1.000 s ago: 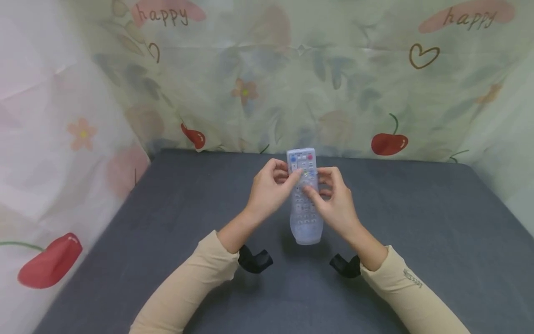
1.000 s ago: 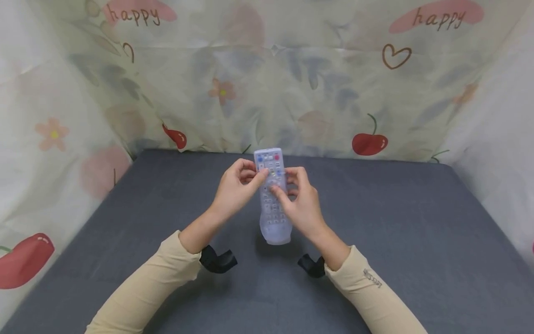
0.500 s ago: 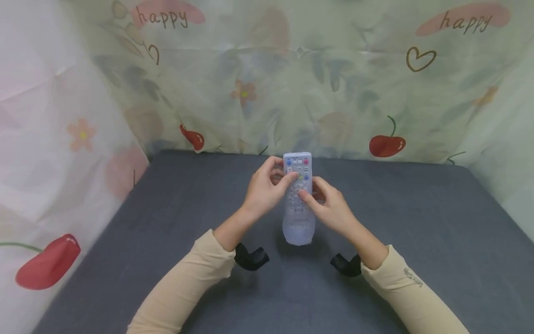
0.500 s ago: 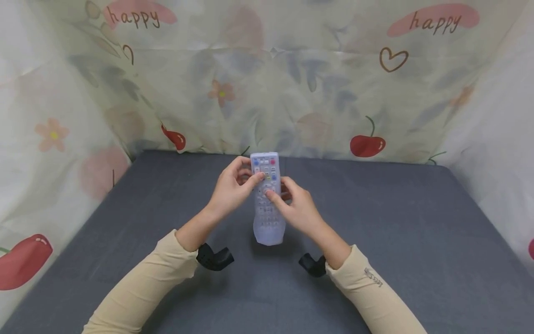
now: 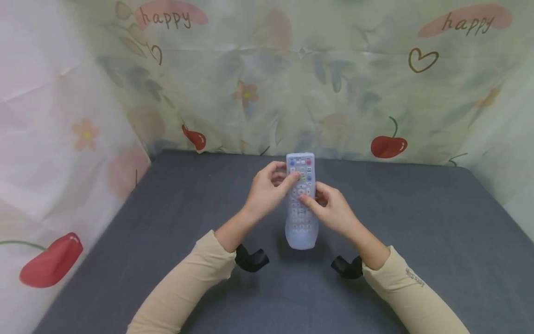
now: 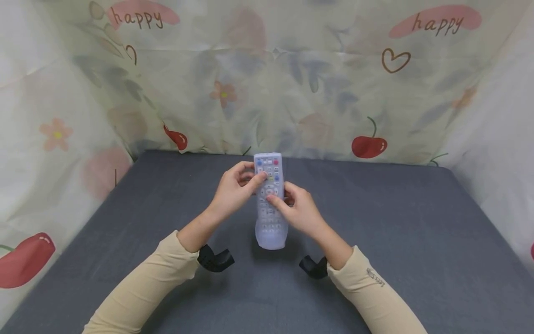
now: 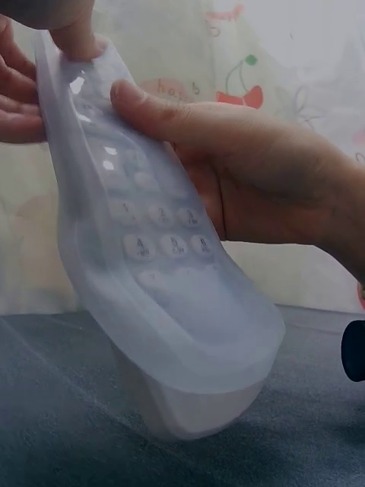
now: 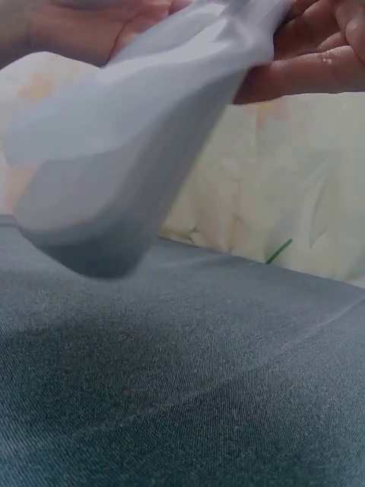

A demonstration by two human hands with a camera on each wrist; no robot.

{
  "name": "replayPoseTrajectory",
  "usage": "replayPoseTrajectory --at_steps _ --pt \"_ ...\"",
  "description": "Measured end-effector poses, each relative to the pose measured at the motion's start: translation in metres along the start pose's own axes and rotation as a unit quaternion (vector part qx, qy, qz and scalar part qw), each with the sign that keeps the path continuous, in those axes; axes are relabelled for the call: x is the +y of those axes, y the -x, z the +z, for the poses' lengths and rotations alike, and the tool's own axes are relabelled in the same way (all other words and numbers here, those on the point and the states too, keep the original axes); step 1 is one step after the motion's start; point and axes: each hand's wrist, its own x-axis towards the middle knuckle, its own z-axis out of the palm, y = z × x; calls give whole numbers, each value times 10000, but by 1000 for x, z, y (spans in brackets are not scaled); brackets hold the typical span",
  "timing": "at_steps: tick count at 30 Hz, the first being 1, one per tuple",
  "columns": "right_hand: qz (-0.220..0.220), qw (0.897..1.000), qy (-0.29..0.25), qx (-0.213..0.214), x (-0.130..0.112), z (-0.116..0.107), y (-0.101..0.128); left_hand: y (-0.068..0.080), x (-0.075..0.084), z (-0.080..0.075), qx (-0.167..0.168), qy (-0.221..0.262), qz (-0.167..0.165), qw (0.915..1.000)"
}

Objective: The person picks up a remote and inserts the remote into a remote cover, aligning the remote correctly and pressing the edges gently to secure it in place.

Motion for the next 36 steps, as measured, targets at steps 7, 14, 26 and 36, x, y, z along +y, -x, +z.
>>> replayPoseTrajectory --at_steps 7,14,26,36 --pt "89 9998 58 162 -3 -5 -1 1 -4 0 -94 -16 74 9999" --pt "-107 9975 201 673 -8 -15 -6 3 -9 2 -76 -83 143 9998" --pt "-776 9900 1039 550 -7 -22 -5 5 -6 4 -52 214 3 9998" --pt "-1457 9721 1560 976 -10 -11 -4 8 1 9 585 1205 -429 9901"
